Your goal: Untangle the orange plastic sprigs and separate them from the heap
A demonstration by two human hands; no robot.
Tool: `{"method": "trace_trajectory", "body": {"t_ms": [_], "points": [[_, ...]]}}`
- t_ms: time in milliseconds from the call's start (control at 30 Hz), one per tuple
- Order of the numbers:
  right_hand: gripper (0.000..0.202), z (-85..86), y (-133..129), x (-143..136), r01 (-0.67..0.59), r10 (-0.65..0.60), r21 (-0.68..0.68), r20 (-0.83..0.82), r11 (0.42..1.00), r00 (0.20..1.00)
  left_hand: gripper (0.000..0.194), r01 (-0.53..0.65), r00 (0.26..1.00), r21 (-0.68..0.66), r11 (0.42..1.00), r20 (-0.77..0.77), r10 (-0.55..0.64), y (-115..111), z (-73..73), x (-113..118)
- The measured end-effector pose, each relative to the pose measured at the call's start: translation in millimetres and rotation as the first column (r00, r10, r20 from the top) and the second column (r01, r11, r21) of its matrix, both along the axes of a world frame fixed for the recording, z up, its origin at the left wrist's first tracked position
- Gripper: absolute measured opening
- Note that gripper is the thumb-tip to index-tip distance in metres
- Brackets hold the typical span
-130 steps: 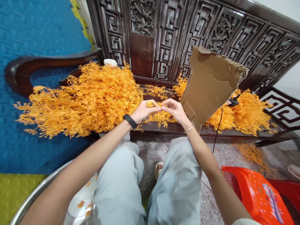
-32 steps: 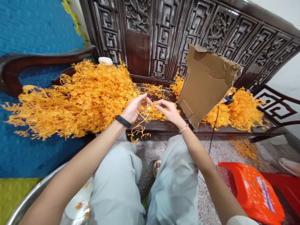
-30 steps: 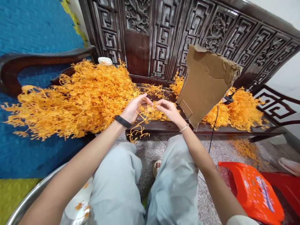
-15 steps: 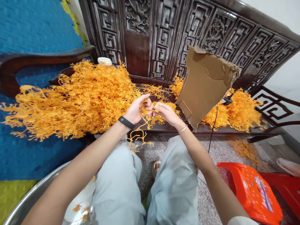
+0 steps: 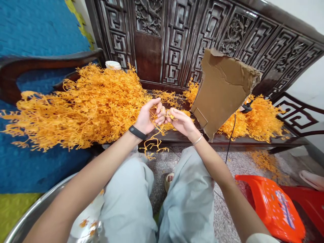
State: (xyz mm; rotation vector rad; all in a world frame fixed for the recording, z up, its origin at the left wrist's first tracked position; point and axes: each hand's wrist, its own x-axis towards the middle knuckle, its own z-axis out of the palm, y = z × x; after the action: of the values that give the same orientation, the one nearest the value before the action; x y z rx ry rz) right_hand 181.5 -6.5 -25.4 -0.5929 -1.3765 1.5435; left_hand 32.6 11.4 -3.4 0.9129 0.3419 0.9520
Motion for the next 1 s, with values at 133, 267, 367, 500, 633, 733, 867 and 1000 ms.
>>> {"method": "trace_trajectory", "body": {"t_ms": [133, 267, 367, 500, 633, 733, 867, 1000], "points": [[0.026, 0.2, -1.0, -1.2, -0.058, 0.058, 0.018, 0.012, 0.998, 0.998, 0.049, -0.007, 0.999, -0.040, 0.999, -0.041, 0.005, -4.3, 4.0, 1.1], [0.030, -1.0, -3.4, -2.7, -0.064, 0.063, 0.009, 0.050, 0.998, 0.997, 0.051, -0.024, 0.996, -0.079, 0.997, -0.091, 0.017, -7.3, 6.2, 1.1], [0.035, 0.2, -5.9, -2.9, -0.049, 0.047, 0.027, 0.061, 0.998, 0.997, 0.052, -0.090, 0.994, -0.091, 0.992, -0.064, 0.085, -7.3, 7.8, -2.8], [0.037, 4.9, -4.2, 3.6, 0.040, -0.030, 0.125, -0.082, 0.991, 0.996, 0.052, -0.219, 0.973, -0.081, 0.972, 0.053, 0.223, -7.7, 11.1, -9.2], [0.024, 5.2, 6.8, 16.8, 0.226, -0.208, 0.061, -0.218, 0.972, 0.954, 0.050, -0.096, 0.995, -0.044, 0.994, -0.001, 0.096, -10.6, 13.2, -8.3], [0.018, -1.3, 19.3, 29.9, 0.400, -0.398, 0.004, -0.102, 0.916, 0.912, 0.046, -0.053, 0.998, -0.023, 0.998, -0.040, 0.052, -10.6, 11.0, -5.7], [0.016, -18.2, 37.4, 51.1, 0.530, -0.537, 0.089, 0.169, 0.843, 0.826, 0.037, 0.001, 0.999, 0.024, 1.000, -0.032, 0.000, -7.4, 3.6, -5.2], [0.013, -36.6, 52.9, 68.8, 0.536, -0.548, 0.272, 0.695, 0.799, 0.465, 0.030, 0.058, 0.996, 0.048, 0.997, -0.068, -0.055, -7.0, -1.0, -5.8]]}}
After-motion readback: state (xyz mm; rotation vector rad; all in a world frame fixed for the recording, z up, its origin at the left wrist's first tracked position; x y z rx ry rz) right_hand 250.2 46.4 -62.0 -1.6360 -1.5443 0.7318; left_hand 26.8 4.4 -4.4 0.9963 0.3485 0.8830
